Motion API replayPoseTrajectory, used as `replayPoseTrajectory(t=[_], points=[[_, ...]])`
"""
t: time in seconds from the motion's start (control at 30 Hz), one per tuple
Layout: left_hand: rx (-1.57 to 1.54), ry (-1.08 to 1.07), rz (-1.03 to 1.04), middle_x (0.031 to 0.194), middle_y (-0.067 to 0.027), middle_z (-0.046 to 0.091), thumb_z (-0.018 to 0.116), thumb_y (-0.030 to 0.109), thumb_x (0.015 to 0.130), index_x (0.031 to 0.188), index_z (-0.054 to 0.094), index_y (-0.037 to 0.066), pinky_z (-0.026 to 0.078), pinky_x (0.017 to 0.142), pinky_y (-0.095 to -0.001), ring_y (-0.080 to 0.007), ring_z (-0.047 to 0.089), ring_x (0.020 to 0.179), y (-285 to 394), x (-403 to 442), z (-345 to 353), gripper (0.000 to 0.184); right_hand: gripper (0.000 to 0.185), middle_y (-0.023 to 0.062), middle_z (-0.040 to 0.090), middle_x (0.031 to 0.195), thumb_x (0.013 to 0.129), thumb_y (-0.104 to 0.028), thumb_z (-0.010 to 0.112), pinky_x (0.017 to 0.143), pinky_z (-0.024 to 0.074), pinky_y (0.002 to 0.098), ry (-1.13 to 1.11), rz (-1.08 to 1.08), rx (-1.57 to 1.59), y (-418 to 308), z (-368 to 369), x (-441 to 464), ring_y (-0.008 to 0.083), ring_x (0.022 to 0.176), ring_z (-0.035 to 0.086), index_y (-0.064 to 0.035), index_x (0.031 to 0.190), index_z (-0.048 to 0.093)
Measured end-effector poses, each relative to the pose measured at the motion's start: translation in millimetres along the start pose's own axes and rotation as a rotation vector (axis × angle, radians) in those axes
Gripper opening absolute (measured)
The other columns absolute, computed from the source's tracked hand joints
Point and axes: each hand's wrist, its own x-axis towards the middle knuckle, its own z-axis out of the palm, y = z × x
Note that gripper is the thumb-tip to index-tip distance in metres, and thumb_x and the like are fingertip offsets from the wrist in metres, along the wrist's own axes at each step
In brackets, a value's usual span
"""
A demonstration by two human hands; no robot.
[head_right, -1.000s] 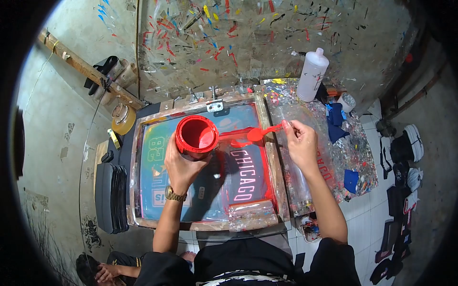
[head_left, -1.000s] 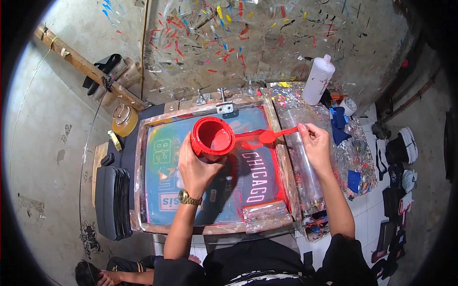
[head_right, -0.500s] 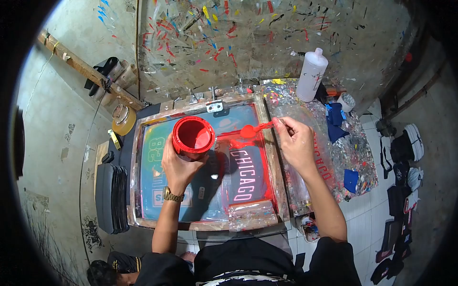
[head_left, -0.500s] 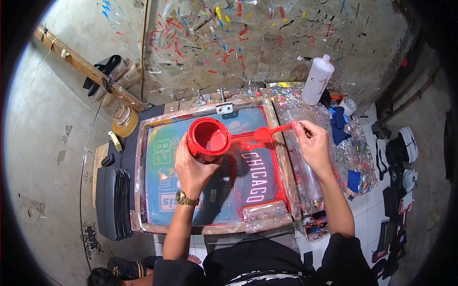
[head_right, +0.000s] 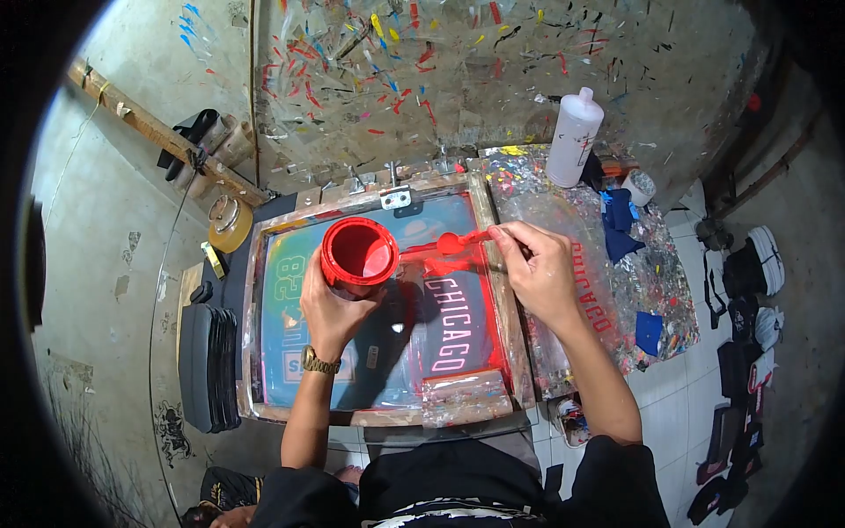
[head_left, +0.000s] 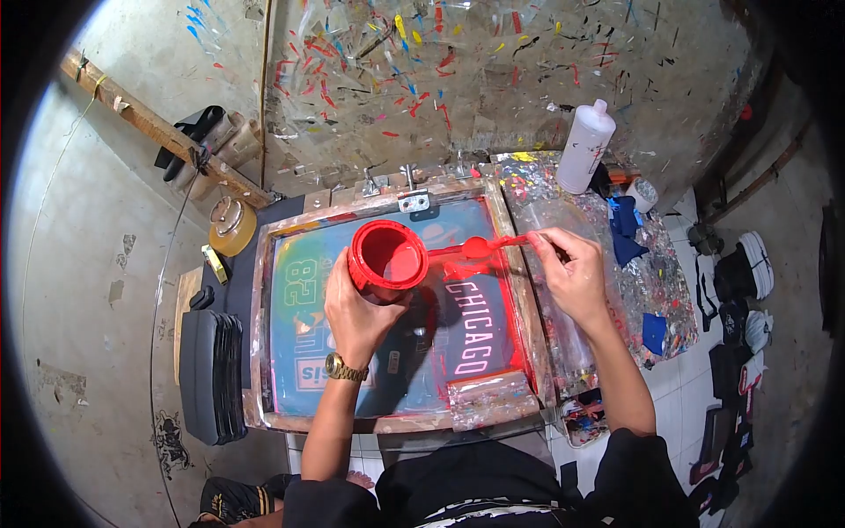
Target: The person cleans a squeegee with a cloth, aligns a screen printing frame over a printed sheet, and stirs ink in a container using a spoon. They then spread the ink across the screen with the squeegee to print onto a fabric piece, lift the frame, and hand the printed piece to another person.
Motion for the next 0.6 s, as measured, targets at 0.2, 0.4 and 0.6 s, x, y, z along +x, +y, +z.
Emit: replayPoseTrajectory(t=[0.2, 0.4, 0.6], points=[[-0.008, -0.008, 0.007, 0.132, -0.0253, 0.062, 0.097, 0.034, 0.054, 0.141, 0.048, -0.005, 0.049, 0.106, -0.0470, -0.0400, 0.061, 0.122, 2, 0, 4, 0.108, 0.013, 0.0083, 0.064, 0.071, 0.097, -0.008, 0.068, 0.053, 0.0374, 0.0288, -0.013, 0.019, -0.024, 6, -21, -9, 0.0083, 0.059, 0.049, 0.0044, 0.096, 0.073], [-0.010, -0.021, 0.032, 0.132, -0.0243, 0.062, 0.097, 0.031, 0.053, 0.140, 0.048, -0.004, 0.050, 0.104, -0.0463, -0.0398, 0.061, 0.121, 9, 0, 8, 0.106, 0.013, 0.0049, 0.062, 0.069, 0.097, -0.007, 0.069, 0.053, 0.0348, 0.0268, -0.015, 0.033, -0.042, -6, -34, -3, 0.0058, 0.060, 0.045, 0.0051, 0.095, 0.073], [-0.005, -0.059, 0.056, 0.131, -0.0227, 0.062, 0.097, 0.029, 0.052, 0.142, 0.047, -0.003, 0.050, 0.104, -0.0455, -0.0389, 0.060, 0.121, 13, 5, 13, 0.107, 0.013, 0.0060, 0.063, 0.069, 0.096, -0.007, 0.071, 0.053, 0.0356, 0.0265, 0.023, -0.083, 0.010, -32, -45, 26, 0.0059, 0.061, 0.048, 0.0056, 0.094, 0.073]])
